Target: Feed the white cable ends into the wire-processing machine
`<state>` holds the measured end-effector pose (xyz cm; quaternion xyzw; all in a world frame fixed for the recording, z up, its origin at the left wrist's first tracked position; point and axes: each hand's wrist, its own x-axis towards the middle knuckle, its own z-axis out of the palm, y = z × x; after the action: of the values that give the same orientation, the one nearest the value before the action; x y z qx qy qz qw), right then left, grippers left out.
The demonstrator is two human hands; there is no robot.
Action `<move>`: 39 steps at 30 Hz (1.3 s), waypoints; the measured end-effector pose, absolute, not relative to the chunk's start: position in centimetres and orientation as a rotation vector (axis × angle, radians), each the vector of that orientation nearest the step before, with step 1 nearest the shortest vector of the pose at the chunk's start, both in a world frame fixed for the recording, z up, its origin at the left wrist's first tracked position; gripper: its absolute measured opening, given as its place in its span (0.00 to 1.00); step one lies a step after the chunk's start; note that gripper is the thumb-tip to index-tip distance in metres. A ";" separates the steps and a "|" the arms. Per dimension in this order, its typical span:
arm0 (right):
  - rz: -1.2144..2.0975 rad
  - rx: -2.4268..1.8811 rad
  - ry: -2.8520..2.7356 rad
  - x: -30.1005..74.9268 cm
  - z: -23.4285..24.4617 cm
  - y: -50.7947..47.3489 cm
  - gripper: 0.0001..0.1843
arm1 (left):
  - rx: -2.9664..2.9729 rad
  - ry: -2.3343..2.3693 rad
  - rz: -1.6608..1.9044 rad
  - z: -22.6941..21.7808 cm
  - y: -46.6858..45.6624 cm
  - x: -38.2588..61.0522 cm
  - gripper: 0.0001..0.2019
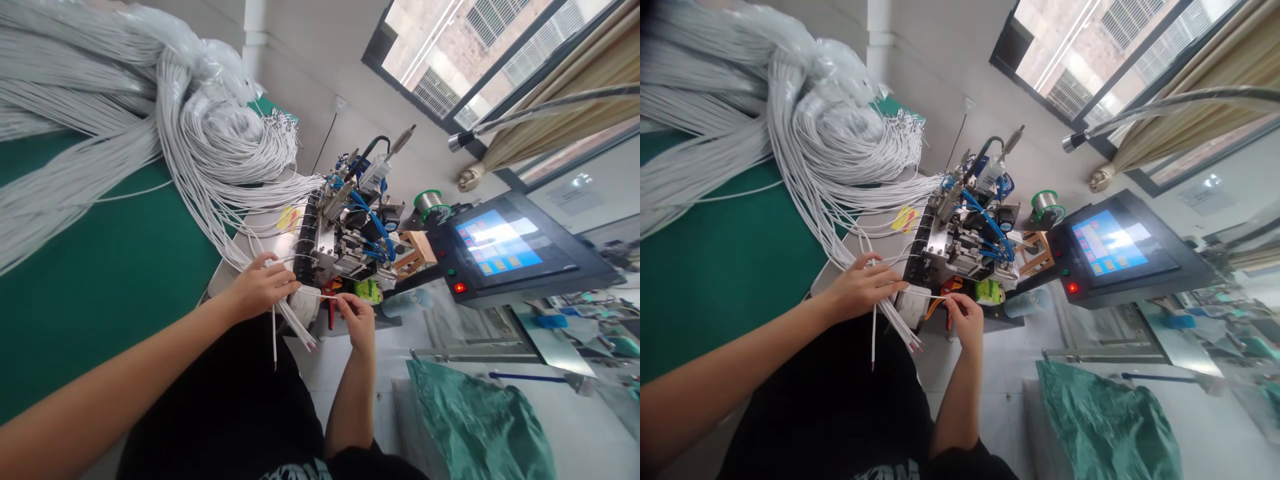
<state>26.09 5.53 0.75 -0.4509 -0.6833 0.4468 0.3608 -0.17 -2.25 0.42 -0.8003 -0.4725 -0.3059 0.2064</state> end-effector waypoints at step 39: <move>1.074 -1.121 -1.828 20.6 -2.4 8.7 0.12 | -2.247 -1.678 -0.652 0.6 -2.0 -0.6 0.22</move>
<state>20.60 8.65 -2.36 -0.4357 -0.7101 0.4173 0.3631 -0.61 -1.97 0.59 -0.7737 -0.5779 -0.2245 0.1306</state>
